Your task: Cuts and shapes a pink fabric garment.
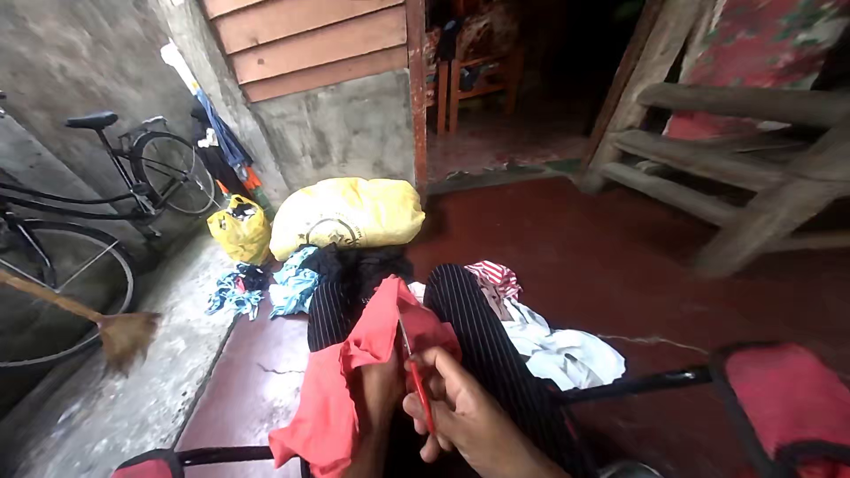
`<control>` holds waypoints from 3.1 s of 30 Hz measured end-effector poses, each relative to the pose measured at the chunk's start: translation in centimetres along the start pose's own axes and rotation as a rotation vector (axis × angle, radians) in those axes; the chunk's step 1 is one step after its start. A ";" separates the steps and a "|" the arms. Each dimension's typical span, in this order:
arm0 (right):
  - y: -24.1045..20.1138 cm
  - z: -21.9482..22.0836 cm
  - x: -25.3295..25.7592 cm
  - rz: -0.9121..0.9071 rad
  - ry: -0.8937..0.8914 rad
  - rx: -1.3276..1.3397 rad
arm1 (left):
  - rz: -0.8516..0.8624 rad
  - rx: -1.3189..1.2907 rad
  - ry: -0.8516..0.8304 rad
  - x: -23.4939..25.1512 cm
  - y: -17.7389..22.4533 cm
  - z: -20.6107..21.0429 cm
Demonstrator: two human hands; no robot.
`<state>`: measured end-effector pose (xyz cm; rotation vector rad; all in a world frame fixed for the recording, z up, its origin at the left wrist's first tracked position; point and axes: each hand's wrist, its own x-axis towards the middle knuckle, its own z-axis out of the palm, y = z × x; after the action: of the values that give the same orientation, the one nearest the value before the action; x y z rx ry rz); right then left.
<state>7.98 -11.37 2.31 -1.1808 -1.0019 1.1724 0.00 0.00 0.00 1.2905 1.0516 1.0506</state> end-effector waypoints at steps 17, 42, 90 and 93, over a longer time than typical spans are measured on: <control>-0.3 -1.1 0.8 -0.056 -0.087 0.050 | -0.224 -0.998 -0.224 0.0 0.3 0.8; -1.0 -2.1 0.7 0.001 0.038 -0.020 | -0.121 -0.955 -0.487 -0.8 -1.0 0.8; 2.9 -6.8 3.7 0.156 0.170 0.014 | -0.422 -0.586 -0.550 0.9 -7.4 3.4; 3.5 -8.0 3.7 -0.020 0.438 -0.236 | -0.456 -0.476 -0.445 1.0 -8.4 3.5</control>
<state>15.83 -8.80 -2.27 -1.5302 -0.8241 0.7433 3.70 0.15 -8.37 0.7901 0.6540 0.5756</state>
